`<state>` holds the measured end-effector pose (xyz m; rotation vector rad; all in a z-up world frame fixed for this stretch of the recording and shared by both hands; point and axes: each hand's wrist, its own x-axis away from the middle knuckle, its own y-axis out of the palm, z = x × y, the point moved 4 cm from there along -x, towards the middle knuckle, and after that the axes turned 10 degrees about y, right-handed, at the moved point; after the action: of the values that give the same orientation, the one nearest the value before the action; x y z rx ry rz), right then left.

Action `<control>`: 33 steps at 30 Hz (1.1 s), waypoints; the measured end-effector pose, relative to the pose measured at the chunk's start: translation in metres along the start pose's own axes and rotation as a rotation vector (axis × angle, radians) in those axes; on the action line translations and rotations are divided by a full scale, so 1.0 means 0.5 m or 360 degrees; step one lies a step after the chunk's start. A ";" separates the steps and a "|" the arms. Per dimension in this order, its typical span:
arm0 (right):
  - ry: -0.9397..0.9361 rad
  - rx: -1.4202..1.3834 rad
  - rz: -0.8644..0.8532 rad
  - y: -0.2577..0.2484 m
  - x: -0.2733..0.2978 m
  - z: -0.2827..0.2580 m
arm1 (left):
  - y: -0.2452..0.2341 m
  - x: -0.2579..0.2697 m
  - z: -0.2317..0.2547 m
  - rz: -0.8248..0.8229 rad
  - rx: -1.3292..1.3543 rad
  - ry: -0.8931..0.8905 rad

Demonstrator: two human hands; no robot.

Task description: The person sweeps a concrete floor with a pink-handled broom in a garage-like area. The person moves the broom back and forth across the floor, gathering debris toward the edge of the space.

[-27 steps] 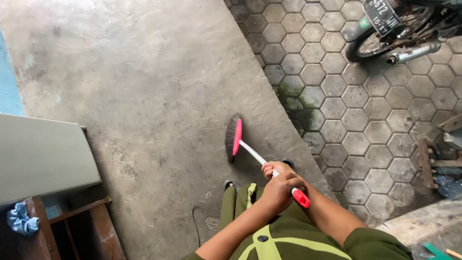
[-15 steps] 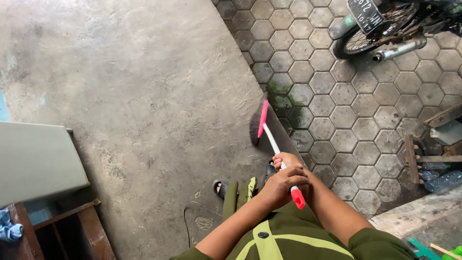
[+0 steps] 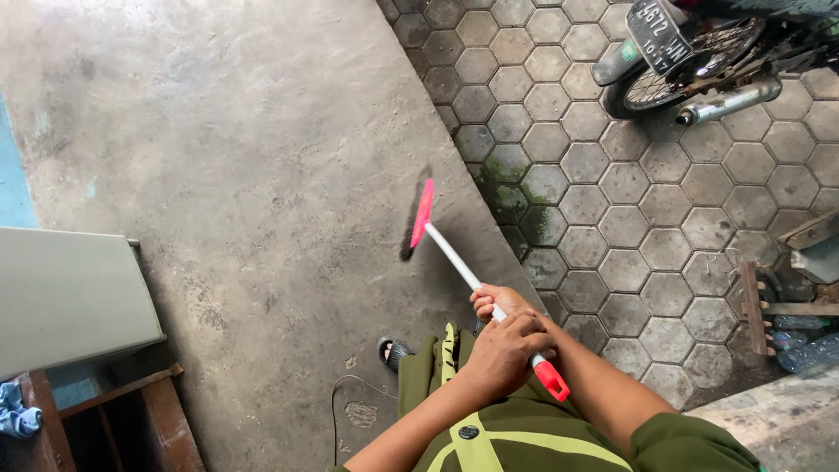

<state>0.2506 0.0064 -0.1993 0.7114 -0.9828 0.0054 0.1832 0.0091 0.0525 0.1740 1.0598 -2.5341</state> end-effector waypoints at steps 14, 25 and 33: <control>0.0054 -0.0162 0.0211 -0.106 0.014 -0.092 | 0.071 -0.058 -0.037 0.0248 0.0530 -0.0133; -0.0474 0.0289 0.0355 0.020 0.072 -0.160 | 0.021 -0.077 -0.078 0.0570 0.0465 0.0127; -0.0017 0.0224 0.0004 0.154 -0.026 -0.116 | -0.041 -0.077 -0.125 0.0189 -0.0240 -0.0254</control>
<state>0.2631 0.1020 -0.1873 0.8400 -1.0007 0.0739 0.2084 0.0780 0.0319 -0.0070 1.1357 -2.3095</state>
